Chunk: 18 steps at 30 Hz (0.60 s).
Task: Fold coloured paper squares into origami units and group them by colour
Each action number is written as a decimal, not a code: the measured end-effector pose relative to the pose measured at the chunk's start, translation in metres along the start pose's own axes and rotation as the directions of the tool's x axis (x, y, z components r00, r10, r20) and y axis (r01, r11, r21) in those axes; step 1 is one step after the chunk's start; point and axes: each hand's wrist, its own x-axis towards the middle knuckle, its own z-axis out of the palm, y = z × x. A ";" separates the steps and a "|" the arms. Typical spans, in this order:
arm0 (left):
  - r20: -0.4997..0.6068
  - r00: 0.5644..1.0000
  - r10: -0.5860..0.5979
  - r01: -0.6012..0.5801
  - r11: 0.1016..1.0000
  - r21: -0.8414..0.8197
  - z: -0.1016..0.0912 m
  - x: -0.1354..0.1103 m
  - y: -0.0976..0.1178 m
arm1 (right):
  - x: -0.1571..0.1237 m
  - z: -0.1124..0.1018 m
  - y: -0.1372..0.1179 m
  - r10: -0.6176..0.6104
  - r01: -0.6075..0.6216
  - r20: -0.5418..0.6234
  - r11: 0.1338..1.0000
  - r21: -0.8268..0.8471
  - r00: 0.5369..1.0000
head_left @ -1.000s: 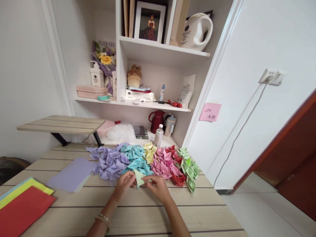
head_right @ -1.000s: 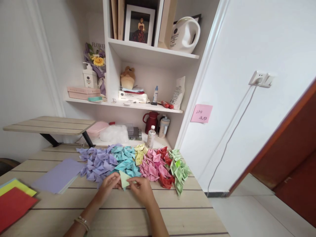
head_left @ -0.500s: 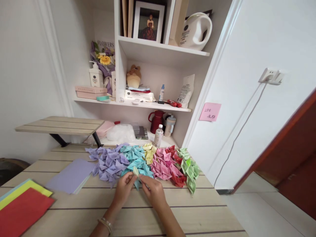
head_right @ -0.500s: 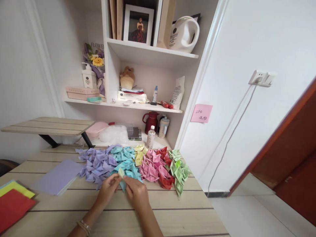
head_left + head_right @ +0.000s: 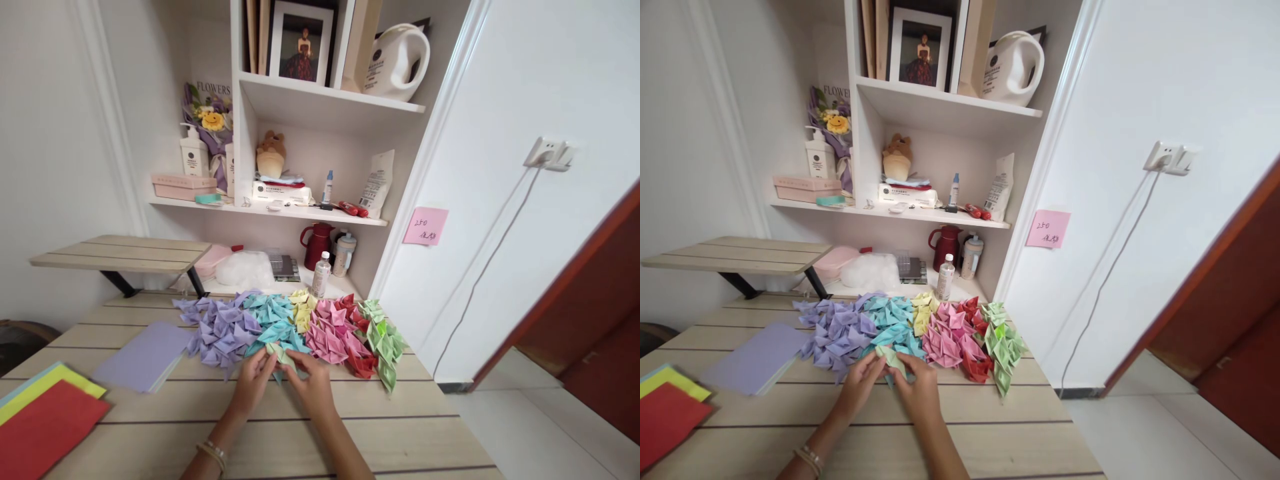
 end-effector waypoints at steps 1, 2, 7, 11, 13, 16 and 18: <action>0.001 1.000 0.020 -0.020 1.000 0.015 0.001 -0.001 0.000 | 0.000 0.001 0.001 0.058 -0.057 -0.007 0.997 0.053 0.998; 0.004 0.999 0.037 -0.037 0.999 0.034 0.001 -0.001 0.000 | 0.001 0.002 0.002 0.107 -0.106 -0.007 0.988 0.115 0.994; 0.040 0.994 0.106 -0.112 0.975 0.191 -0.001 -0.002 -0.001 | 0.003 0.002 0.008 0.153 -0.156 0.030 0.951 0.266 0.988; 0.075 0.978 0.195 -0.209 0.905 0.370 -0.006 -0.004 -0.004 | 0.001 -0.005 0.007 -0.067 0.072 0.037 0.980 -0.185 0.997; 0.078 0.968 0.238 -0.246 0.851 0.463 -0.005 -0.006 -0.007 | -0.001 -0.006 0.006 -0.170 0.185 0.073 0.888 -0.420 0.983; 0.008 0.965 0.262 -0.228 0.827 0.514 0.000 -0.009 -0.015 | -0.003 0.000 0.005 -0.282 0.273 0.077 0.764 -0.585 0.956; -0.076 0.969 0.235 -0.181 0.883 0.432 0.006 -0.010 -0.019 | -0.004 0.005 0.004 -0.363 0.328 0.073 0.717 -0.615 0.929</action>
